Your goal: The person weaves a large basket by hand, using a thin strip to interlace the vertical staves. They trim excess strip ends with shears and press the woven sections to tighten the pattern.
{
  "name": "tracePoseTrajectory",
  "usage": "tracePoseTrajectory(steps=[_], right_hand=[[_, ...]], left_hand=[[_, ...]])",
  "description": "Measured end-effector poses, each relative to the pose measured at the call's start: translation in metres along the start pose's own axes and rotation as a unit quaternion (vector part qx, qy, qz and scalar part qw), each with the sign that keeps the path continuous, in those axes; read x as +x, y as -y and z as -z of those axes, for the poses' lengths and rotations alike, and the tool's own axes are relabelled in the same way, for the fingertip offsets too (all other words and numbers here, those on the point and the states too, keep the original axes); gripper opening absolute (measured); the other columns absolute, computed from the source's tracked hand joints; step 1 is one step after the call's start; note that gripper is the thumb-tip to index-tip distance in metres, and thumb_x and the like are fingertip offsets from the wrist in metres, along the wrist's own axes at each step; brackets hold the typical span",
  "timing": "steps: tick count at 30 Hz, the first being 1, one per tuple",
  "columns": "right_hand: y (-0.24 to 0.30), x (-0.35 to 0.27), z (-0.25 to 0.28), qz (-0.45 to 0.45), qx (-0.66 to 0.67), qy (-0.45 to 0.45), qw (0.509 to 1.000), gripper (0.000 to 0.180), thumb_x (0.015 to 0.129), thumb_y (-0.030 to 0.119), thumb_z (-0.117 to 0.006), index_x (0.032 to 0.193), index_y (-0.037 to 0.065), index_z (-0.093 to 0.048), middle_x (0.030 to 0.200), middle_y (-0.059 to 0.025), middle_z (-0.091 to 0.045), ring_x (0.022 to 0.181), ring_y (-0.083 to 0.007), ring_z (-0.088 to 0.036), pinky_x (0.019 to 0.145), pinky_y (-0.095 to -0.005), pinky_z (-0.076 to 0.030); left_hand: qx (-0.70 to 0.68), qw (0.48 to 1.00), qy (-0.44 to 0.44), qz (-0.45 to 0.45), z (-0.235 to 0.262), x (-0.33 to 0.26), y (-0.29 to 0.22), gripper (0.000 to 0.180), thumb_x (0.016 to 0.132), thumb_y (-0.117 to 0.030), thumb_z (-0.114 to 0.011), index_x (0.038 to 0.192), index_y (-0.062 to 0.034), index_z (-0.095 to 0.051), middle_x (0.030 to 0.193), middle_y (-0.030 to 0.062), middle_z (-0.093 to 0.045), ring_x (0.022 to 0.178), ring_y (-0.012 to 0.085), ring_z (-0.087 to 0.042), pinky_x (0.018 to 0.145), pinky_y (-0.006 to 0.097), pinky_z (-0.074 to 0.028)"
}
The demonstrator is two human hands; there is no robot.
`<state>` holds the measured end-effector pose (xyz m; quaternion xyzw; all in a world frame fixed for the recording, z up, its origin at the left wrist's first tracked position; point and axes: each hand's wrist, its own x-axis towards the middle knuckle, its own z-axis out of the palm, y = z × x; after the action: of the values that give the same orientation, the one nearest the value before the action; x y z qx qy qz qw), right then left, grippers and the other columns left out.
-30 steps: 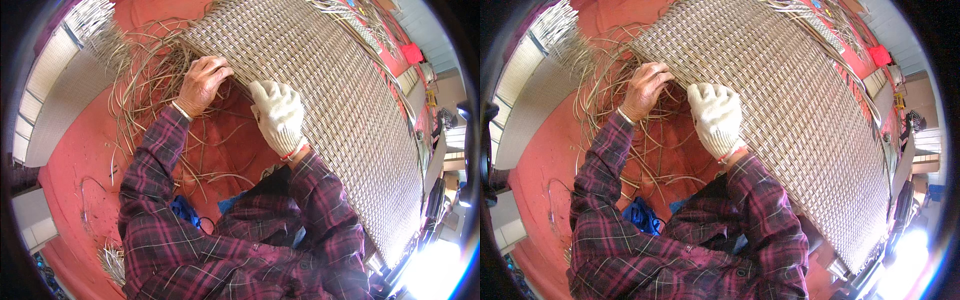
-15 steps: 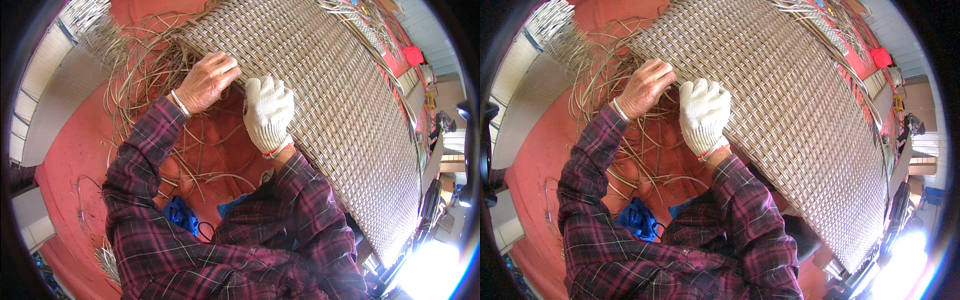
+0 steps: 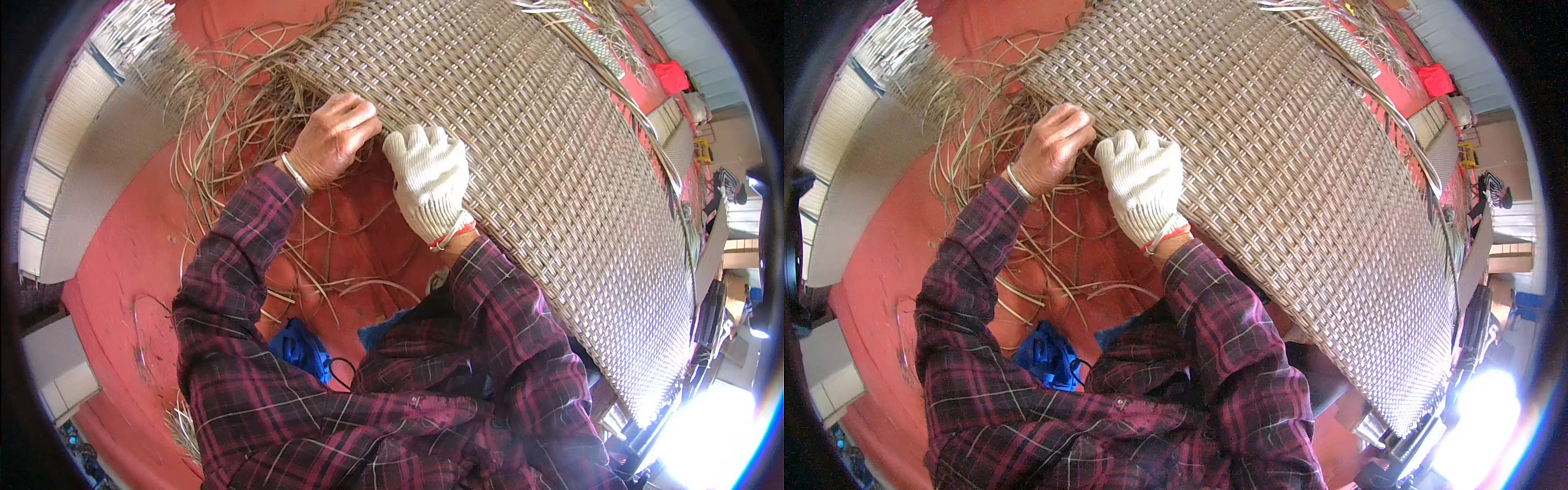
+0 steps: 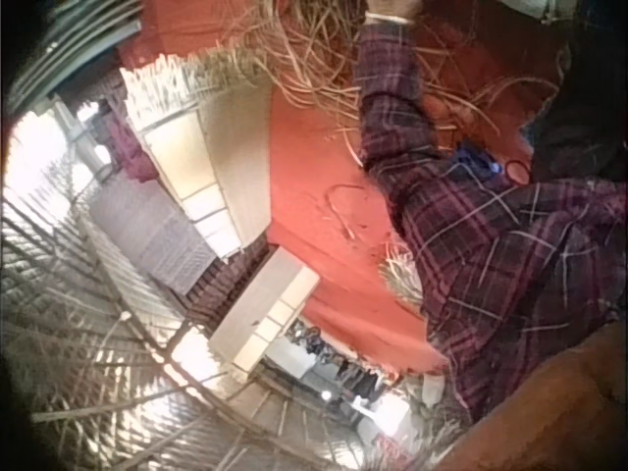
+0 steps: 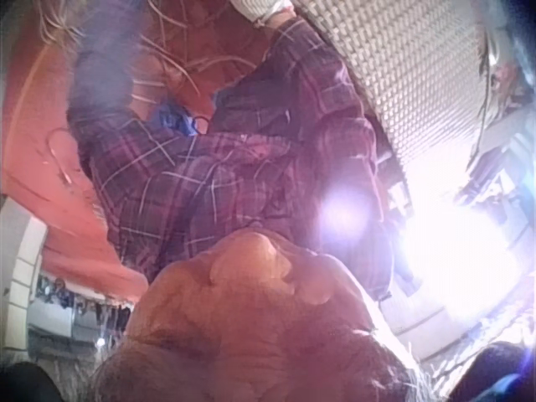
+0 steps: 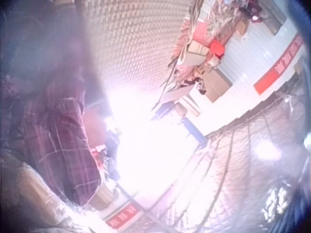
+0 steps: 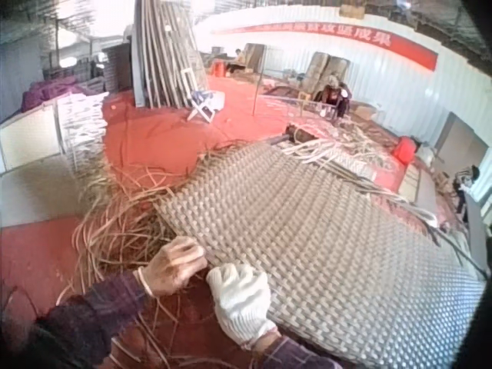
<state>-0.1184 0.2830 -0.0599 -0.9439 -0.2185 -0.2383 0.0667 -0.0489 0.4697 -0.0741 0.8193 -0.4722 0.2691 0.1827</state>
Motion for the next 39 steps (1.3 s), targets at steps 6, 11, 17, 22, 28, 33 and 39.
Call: tracePoseTrajectory(steps=[6,11,17,22,28,33,39], right_hand=[[-0.019,-0.03,0.029,-0.004,0.104,-0.033,0.994,0.034,0.084,0.004,-0.053,0.117,0.011,-0.057,0.105,-0.006,-0.062,0.093,-0.0298,-0.061,0.074,-0.0436,-0.052],[-0.026,-0.058,0.046,-0.099,0.087,-0.016,0.991,0.053,0.07,0.011,-0.078,0.118,0.013,-0.056,0.109,-0.005,-0.061,0.101,-0.0324,-0.058,0.084,-0.0462,-0.049],[-0.023,-0.056,0.04,-0.117,0.065,-0.043,0.99,0.046,0.071,0.014,-0.077,0.113,0.017,-0.059,0.106,-0.0037,-0.061,0.099,-0.0303,-0.058,0.082,-0.0437,-0.047],[-0.019,-0.055,0.038,-0.102,0.04,-0.055,0.993,0.021,0.075,0.013,-0.068,0.094,0.016,-0.059,0.088,-0.0017,-0.06,0.087,-0.0288,-0.059,0.075,-0.0433,-0.046],[-0.015,-0.049,0.031,-0.093,0.02,-0.101,0.99,0.011,0.076,0.013,-0.063,0.086,0.015,-0.059,0.08,-0.0022,-0.058,0.082,-0.0271,-0.058,0.072,-0.0424,-0.045],[-0.011,-0.045,0.025,-0.075,0.017,-0.081,0.994,0.014,0.077,0.013,-0.063,0.091,0.014,-0.061,0.084,-0.0024,-0.059,0.084,-0.0272,-0.058,0.075,-0.0421,-0.045],[-0.011,-0.043,0.02,-0.079,-0.004,-0.073,0.994,0.015,0.076,0.013,-0.064,0.09,0.015,-0.06,0.085,-0.0033,-0.056,0.085,-0.0267,-0.056,0.074,-0.0418,-0.043]], left_hand=[[-0.033,0.994,-0.061,0.079,0.001,-0.016,-0.013,0.015,0.077,0.002,-0.069,0.09,-0.0019,-0.065,0.109,0.0101,-0.065,0.107,0.0304,-0.062,0.091,0.041,-0.053],[-0.06,0.987,-0.01,0.146,0.011,-0.017,-0.03,0.039,0.073,0.002,-0.078,0.108,-0.0049,-0.064,0.121,0.0098,-0.063,0.115,0.0309,-0.059,0.099,0.043,-0.049],[-0.046,0.998,0.003,0.049,-0.004,0.008,-0.042,0.052,0.07,-0.002,-0.08,0.119,-0.008,-0.064,0.122,0.007,-0.061,0.12,0.0281,-0.056,0.101,0.042,-0.046],[-0.055,0.997,-0.055,0.013,-0.017,0.008,-0.052,0.029,0.076,-0.001,-0.072,0.105,-0.0058,-0.069,0.112,0.0062,-0.063,0.106,0.0269,-0.061,0.093,0.041,-0.05],[-0.069,0.994,-0.076,0.03,-0.02,0.008,-0.054,0.018,0.079,0.001,-0.068,0.096,-0.0044,-0.067,0.1,0.0055,-0.062,0.097,0.0268,-0.061,0.087,0.041,-0.05],[-0.107,0.991,-0.067,0.036,-0.019,0.013,-0.055,0.014,0.077,0.004,-0.065,0.088,-0.0027,-0.061,0.095,0.0073,-0.061,0.092,0.0284,-0.061,0.082,0.04,-0.05],[-0.134,0.989,-0.048,0.036,-0.017,0.019,-0.053,0.014,0.074,0.006,-0.063,0.083,-0.0018,-0.056,0.087,0.0082,-0.054,0.083,0.0287,-0.056,0.078,0.04,-0.048]])
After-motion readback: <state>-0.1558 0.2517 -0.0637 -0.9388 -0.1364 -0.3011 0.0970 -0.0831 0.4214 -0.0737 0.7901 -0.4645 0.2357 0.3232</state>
